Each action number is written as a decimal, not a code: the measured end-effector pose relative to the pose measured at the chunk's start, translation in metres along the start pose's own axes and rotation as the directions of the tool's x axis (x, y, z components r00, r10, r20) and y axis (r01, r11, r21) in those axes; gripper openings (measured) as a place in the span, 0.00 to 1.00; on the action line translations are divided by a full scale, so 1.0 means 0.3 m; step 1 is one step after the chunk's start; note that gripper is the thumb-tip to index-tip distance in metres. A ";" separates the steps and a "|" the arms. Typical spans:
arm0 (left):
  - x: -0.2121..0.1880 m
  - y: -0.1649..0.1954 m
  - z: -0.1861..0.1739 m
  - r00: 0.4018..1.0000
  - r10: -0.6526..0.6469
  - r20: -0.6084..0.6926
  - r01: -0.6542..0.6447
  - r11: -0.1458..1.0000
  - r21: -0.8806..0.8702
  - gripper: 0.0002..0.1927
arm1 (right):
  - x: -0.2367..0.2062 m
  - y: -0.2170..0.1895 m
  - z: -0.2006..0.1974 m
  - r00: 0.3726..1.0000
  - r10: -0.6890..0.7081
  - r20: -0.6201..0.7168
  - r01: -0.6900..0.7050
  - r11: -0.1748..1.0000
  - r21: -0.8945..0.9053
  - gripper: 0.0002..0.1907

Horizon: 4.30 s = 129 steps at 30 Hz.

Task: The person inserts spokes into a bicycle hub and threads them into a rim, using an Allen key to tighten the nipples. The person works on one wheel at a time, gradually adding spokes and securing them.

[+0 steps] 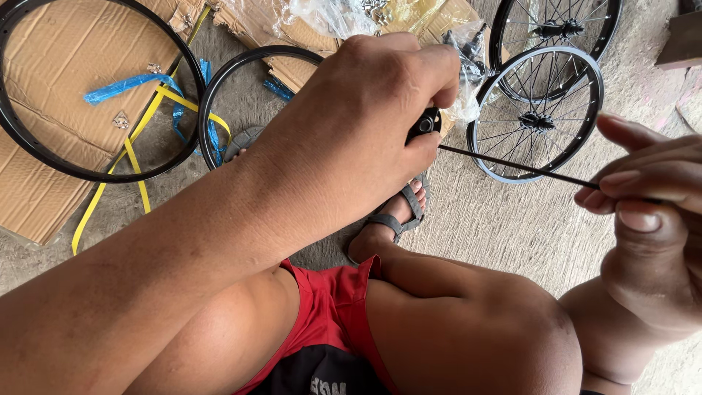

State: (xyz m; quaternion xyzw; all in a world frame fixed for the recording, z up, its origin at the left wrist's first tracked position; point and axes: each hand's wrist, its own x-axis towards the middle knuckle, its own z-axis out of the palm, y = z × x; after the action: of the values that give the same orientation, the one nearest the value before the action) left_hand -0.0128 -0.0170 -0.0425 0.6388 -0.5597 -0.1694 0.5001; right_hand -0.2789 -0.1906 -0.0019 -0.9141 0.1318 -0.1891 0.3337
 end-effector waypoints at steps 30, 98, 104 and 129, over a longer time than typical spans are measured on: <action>-0.001 -0.034 0.010 0.998 -0.049 0.031 0.048 0.998 0.049 0.09 | 0.160 0.255 0.306 0.989 0.050 0.141 -0.044 0.998 -0.040 0.14; -0.044 -0.044 -0.063 0.999 -0.044 0.026 0.040 0.990 0.135 0.10 | 0.319 0.426 0.435 0.881 0.108 0.461 -0.217 0.957 0.190 0.18; -0.029 -0.061 -0.089 0.980 -0.159 0.122 0.142 0.980 0.136 0.11 | 0.131 0.902 0.967 0.902 0.255 0.349 -0.143 0.938 -0.317 0.18; 0.015 -0.027 -0.046 0.996 0.011 0.083 -0.019 0.994 0.105 0.11 | 0.221 0.139 0.293 0.991 0.106 0.086 -0.135 0.841 0.524 0.05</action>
State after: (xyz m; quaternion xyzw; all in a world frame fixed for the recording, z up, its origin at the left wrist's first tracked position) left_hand 0.0038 -0.0158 -0.0416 0.6525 -0.5928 -0.1620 0.4434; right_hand -0.1863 -0.1966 -0.0744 -0.7818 0.1228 -0.1722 0.5866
